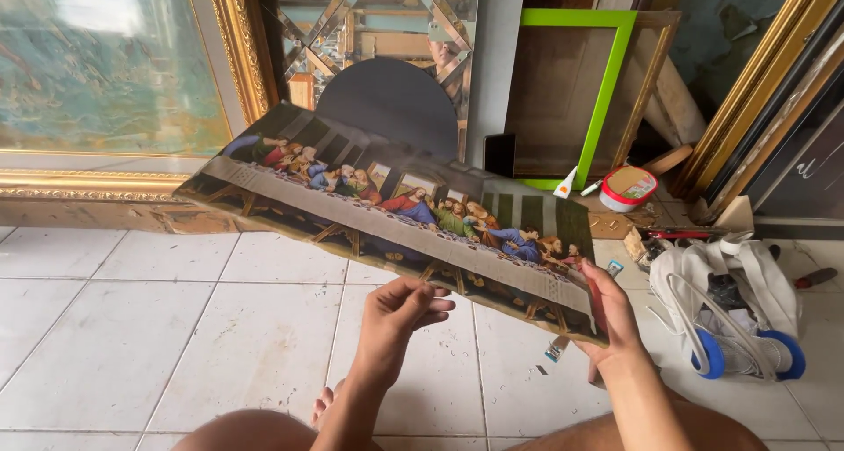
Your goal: A person is manually securing a canvas print of 'The Last Supper' to a wooden backing board using a small hand tool to insert fasteners along the edges.
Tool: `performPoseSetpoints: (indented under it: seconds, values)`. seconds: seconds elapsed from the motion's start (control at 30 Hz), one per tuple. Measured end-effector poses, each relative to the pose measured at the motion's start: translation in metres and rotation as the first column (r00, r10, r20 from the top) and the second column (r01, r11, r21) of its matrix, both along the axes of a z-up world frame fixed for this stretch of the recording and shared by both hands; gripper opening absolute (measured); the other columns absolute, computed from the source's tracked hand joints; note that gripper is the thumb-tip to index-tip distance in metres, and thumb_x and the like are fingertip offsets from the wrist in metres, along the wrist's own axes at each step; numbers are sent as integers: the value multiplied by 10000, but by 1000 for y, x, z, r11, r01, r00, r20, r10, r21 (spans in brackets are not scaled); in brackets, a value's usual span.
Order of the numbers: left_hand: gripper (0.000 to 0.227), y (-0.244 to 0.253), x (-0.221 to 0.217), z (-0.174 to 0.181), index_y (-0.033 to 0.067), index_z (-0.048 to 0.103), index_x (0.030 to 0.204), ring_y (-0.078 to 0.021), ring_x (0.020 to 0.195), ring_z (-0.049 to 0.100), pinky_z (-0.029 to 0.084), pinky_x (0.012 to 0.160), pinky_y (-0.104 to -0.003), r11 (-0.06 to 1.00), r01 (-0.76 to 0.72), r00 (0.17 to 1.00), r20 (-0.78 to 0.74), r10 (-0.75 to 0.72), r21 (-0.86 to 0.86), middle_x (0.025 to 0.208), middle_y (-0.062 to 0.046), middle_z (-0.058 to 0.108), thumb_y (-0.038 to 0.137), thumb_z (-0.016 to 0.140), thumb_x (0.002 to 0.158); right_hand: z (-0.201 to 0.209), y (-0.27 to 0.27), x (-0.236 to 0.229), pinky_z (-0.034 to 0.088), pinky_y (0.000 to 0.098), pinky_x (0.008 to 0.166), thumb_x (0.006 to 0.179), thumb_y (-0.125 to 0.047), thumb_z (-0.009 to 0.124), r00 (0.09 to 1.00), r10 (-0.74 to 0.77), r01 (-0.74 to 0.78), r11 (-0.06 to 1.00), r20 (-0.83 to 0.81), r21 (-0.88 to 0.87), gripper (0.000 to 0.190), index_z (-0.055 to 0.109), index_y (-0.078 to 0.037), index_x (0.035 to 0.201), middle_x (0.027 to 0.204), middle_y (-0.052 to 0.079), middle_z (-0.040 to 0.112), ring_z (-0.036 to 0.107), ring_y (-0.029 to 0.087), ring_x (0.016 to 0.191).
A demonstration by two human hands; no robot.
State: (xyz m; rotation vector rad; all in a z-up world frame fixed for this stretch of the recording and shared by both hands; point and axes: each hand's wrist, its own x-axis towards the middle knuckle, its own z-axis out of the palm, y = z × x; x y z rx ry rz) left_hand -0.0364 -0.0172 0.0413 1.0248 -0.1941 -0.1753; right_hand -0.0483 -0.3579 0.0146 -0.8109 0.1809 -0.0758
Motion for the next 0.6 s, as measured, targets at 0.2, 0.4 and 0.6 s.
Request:
performPoseSetpoints:
  seconds: [0.2,0.4,0.6]
  values:
    - [161,-9,-9,-3,-43,840,968,-226,795,772,676,820,-400,996,-82,995,53,81,25,900,-182,856,116,860,953,-15,-10,12,607,259,450,1006,-262,694,979,28,-30,1000,-203,-7,349,750,-26,1257,1118,136,846,793,218,750]
    - [226,-42,-36,7,-80,825,952,-265,883,789,600,779,-388,954,-296,952,-93,291,-48,856,-216,831,145,840,968,-16,2,11,200,204,395,1118,-604,583,923,-26,-15,994,-384,-104,545,714,-78,1056,907,167,789,251,3,459]
    - [296,-54,-35,14,-28,792,951,-214,935,747,549,832,-366,906,-420,848,-336,411,48,927,-161,830,263,833,980,-59,-1,21,202,163,424,1121,-771,538,881,-35,81,994,-472,77,653,726,-149,1060,852,17,724,269,-23,477]
